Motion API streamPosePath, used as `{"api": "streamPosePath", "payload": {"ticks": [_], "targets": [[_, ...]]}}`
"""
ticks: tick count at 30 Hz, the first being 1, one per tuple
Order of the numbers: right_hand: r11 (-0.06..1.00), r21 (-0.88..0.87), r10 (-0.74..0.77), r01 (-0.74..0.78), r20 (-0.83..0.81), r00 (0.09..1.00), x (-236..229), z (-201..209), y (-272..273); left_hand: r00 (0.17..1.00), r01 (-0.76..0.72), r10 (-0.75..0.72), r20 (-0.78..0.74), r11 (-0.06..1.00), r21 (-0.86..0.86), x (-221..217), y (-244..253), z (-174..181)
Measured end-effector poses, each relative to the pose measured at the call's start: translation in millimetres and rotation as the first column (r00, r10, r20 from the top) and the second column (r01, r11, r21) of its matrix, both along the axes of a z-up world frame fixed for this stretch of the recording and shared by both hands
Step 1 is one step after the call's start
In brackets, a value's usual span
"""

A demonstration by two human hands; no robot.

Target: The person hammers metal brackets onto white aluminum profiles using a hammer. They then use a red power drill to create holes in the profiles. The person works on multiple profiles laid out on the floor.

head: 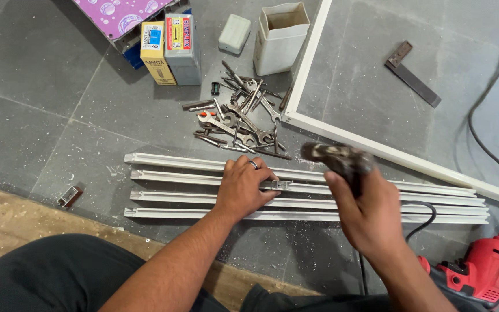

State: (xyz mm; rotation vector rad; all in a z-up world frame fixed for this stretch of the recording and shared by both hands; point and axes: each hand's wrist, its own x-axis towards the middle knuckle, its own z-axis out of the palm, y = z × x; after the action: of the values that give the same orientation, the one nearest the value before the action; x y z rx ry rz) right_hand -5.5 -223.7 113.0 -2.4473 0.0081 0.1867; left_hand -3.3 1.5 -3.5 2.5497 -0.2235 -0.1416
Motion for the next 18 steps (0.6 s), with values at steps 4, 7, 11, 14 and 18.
{"api": "streamPosePath", "payload": {"ticks": [4, 7, 11, 14, 18], "targets": [[0.980, -0.033, 0.201, -0.198, 0.120, 0.972, -7.8, -17.4, 19.3, 1.000, 0.011, -0.011, 0.009, 1.000, 0.008, 0.2, -0.4, -1.2], [0.944, -0.194, 0.262, -0.267, -0.052, 0.964, 4.1, -26.1, 25.6, 0.999, 0.009, -0.009, 0.040, 1.000, -0.017, 0.1, 1.5, 1.0], [0.967, -0.182, 0.152, -0.176, -0.140, 0.978, 8.3, -28.8, 18.7, 1.000, -0.005, 0.005, 0.007, 1.000, -0.027, -0.5, 0.1, -0.6], [0.993, -0.096, 0.043, -0.068, -0.239, 0.970, 13.0, -53.6, 24.7, 1.000, 0.002, -0.001, 0.024, 1.000, -0.021, -0.4, -0.8, -2.1], [0.999, 0.024, 0.040, -0.035, -0.270, 0.962, 8.4, -86.9, 34.0, 1.000, -0.001, 0.002, 0.018, 1.000, -0.023, 1.2, 2.0, -3.4]]}}
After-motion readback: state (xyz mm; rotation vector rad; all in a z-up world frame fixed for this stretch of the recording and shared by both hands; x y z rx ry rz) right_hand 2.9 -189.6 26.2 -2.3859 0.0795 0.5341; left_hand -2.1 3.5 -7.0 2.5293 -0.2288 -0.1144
